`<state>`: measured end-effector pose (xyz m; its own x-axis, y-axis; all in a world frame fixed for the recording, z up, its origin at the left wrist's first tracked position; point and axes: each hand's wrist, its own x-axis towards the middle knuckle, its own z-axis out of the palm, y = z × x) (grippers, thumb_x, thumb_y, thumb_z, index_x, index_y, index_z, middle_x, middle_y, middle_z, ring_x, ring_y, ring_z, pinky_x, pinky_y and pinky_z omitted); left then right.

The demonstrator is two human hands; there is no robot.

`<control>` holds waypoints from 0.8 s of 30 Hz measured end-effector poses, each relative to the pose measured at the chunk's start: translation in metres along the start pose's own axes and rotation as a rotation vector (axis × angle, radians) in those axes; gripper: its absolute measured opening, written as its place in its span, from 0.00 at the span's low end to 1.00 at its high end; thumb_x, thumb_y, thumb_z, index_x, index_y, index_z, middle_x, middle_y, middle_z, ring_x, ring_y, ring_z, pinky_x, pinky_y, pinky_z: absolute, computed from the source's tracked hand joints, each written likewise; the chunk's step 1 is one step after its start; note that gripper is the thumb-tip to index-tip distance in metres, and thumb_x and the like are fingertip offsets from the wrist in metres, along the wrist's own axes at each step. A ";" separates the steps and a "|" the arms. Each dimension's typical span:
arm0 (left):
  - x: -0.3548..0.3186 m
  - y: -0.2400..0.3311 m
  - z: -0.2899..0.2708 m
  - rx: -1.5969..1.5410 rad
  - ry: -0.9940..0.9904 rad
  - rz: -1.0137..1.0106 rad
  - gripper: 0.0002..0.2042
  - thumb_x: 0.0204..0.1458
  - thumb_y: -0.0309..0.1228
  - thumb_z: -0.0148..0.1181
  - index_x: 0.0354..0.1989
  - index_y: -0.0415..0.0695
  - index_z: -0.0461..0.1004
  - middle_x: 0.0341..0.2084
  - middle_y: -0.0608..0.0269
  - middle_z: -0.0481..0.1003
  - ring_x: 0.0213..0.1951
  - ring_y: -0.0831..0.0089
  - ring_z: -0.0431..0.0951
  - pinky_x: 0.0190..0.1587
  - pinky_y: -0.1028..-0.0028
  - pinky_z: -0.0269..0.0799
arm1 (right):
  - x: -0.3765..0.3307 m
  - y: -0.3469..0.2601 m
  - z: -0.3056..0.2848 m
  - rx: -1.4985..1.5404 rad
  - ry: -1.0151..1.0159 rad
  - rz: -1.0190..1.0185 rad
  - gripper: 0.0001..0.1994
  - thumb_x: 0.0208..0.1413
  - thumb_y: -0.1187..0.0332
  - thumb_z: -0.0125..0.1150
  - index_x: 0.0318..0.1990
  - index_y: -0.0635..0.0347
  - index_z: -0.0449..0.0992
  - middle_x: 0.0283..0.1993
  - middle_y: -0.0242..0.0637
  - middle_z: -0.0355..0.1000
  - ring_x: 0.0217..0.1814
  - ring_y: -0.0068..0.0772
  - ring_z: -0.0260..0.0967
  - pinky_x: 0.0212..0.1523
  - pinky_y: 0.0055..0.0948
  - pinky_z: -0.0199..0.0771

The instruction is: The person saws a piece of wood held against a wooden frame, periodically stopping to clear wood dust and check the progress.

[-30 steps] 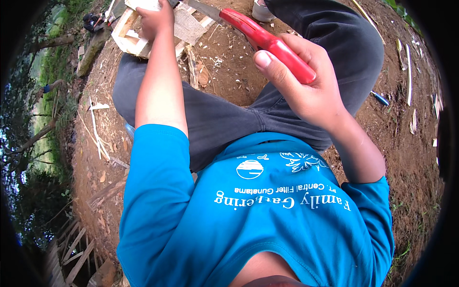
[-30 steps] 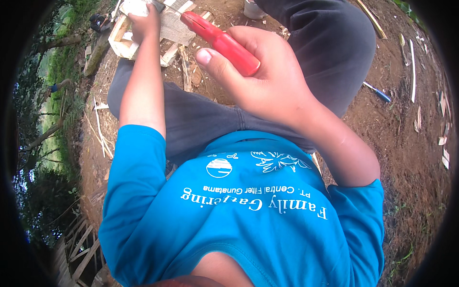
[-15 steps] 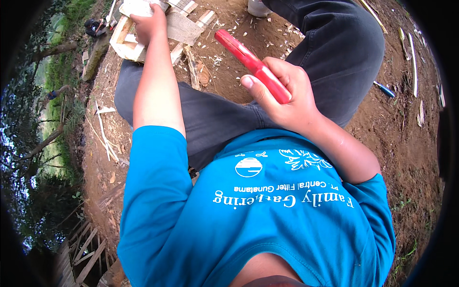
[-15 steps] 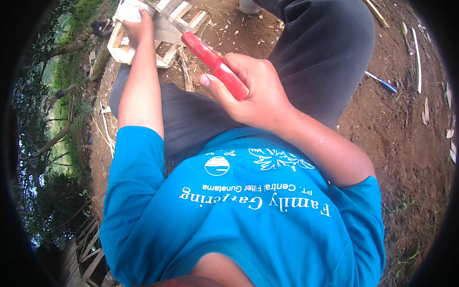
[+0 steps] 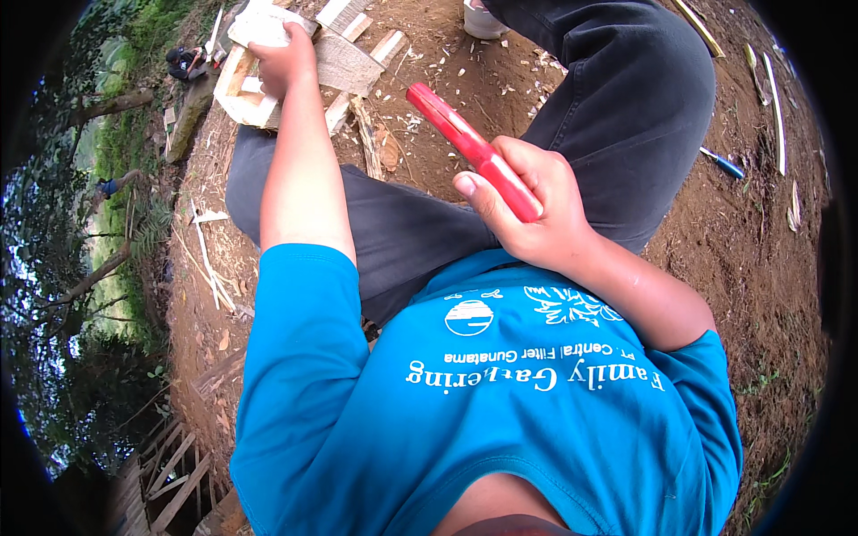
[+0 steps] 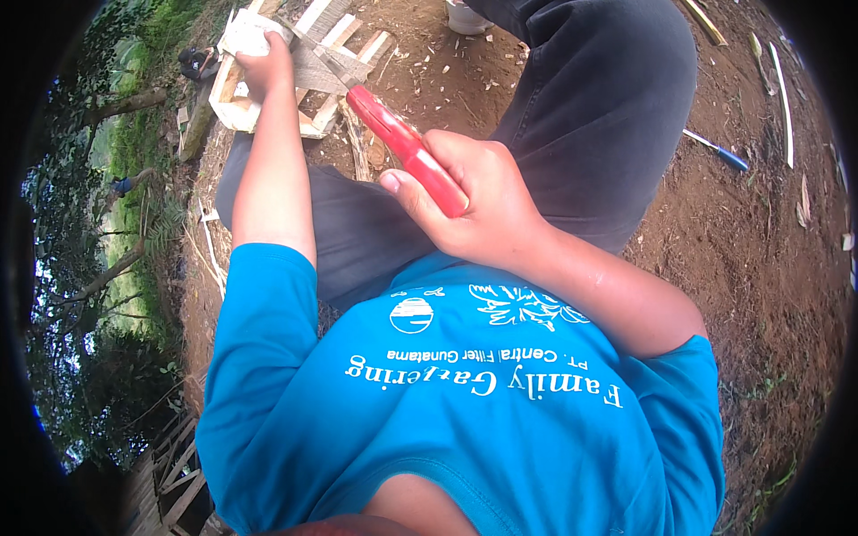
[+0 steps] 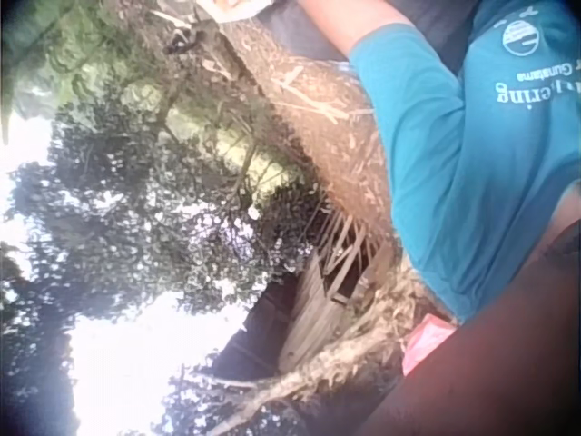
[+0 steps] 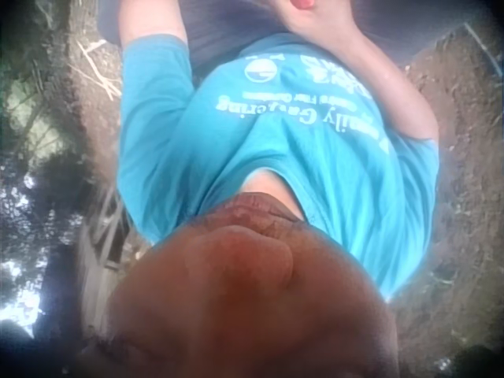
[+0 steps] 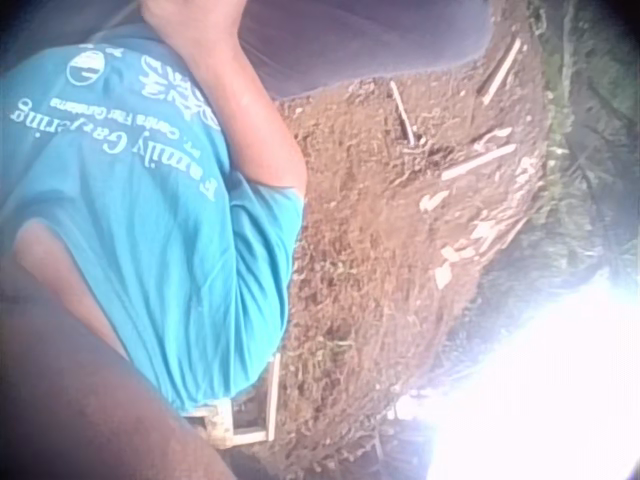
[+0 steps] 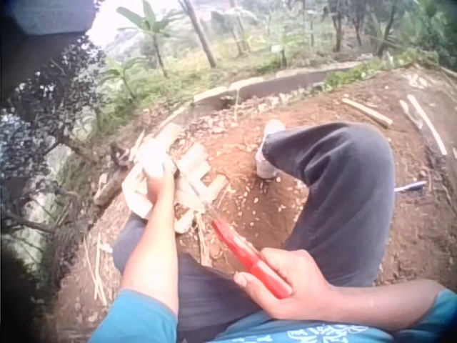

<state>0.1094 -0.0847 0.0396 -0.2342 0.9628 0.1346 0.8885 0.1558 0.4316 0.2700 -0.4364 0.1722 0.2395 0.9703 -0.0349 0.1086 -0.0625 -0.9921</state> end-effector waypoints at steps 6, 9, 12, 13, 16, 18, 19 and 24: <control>0.000 0.001 0.000 0.013 0.011 0.000 0.45 0.56 0.60 0.51 0.73 0.37 0.54 0.53 0.40 0.78 0.54 0.45 0.79 0.56 0.50 0.72 | 0.001 -0.004 0.006 -0.001 -0.015 -0.010 0.16 0.61 0.64 0.70 0.26 0.62 0.71 0.19 0.38 0.66 0.19 0.28 0.62 0.23 0.33 0.62; 0.000 0.004 0.000 0.001 -0.004 -0.007 0.45 0.55 0.60 0.51 0.73 0.37 0.54 0.53 0.40 0.78 0.55 0.44 0.79 0.56 0.50 0.72 | 0.001 0.002 0.007 -0.013 0.015 -0.054 0.16 0.61 0.64 0.70 0.27 0.62 0.71 0.19 0.38 0.66 0.19 0.27 0.62 0.23 0.33 0.61; 0.000 0.003 -0.001 -0.008 -0.016 -0.006 0.45 0.55 0.60 0.52 0.73 0.37 0.54 0.53 0.39 0.78 0.55 0.44 0.79 0.57 0.50 0.71 | -0.001 0.006 0.000 -0.008 0.037 0.024 0.15 0.61 0.64 0.70 0.27 0.62 0.72 0.19 0.37 0.65 0.19 0.26 0.62 0.23 0.32 0.61; -0.001 0.002 -0.002 -0.010 -0.016 -0.004 0.45 0.55 0.60 0.52 0.73 0.37 0.54 0.53 0.39 0.78 0.55 0.44 0.79 0.57 0.50 0.71 | -0.005 0.005 -0.005 -0.023 0.023 0.036 0.15 0.61 0.64 0.69 0.27 0.61 0.72 0.18 0.36 0.65 0.19 0.24 0.61 0.22 0.31 0.60; 0.004 -0.005 0.000 0.005 0.014 0.020 0.45 0.55 0.59 0.53 0.73 0.37 0.52 0.53 0.39 0.78 0.55 0.45 0.79 0.57 0.50 0.71 | -0.013 0.003 -0.011 -0.025 0.000 0.035 0.15 0.61 0.64 0.69 0.27 0.61 0.72 0.18 0.36 0.64 0.18 0.23 0.60 0.22 0.31 0.59; 0.003 -0.005 0.000 -0.013 0.005 0.008 0.45 0.55 0.59 0.53 0.73 0.37 0.52 0.52 0.40 0.78 0.54 0.45 0.79 0.57 0.50 0.71 | -0.008 0.005 -0.011 -0.028 0.007 0.024 0.16 0.61 0.64 0.69 0.26 0.61 0.71 0.17 0.35 0.64 0.18 0.23 0.59 0.22 0.30 0.59; 0.001 -0.003 -0.002 -0.020 0.001 0.003 0.44 0.55 0.58 0.53 0.72 0.38 0.53 0.52 0.40 0.78 0.54 0.45 0.79 0.57 0.50 0.71 | -0.001 0.009 -0.008 -0.005 0.012 0.029 0.16 0.61 0.64 0.69 0.25 0.61 0.71 0.17 0.35 0.64 0.18 0.23 0.59 0.22 0.30 0.59; 0.002 0.001 -0.001 -0.049 -0.019 -0.007 0.46 0.54 0.62 0.52 0.72 0.36 0.56 0.59 0.40 0.75 0.60 0.47 0.76 0.61 0.53 0.70 | 0.054 0.023 0.015 -0.082 0.024 -0.039 0.20 0.61 0.58 0.68 0.23 0.63 0.71 0.17 0.42 0.65 0.18 0.34 0.62 0.23 0.37 0.62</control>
<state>0.1097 -0.0823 0.0410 -0.2324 0.9658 0.1148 0.8666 0.1520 0.4753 0.2707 -0.3822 0.1459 0.2567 0.9665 0.0073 0.1970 -0.0449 -0.9794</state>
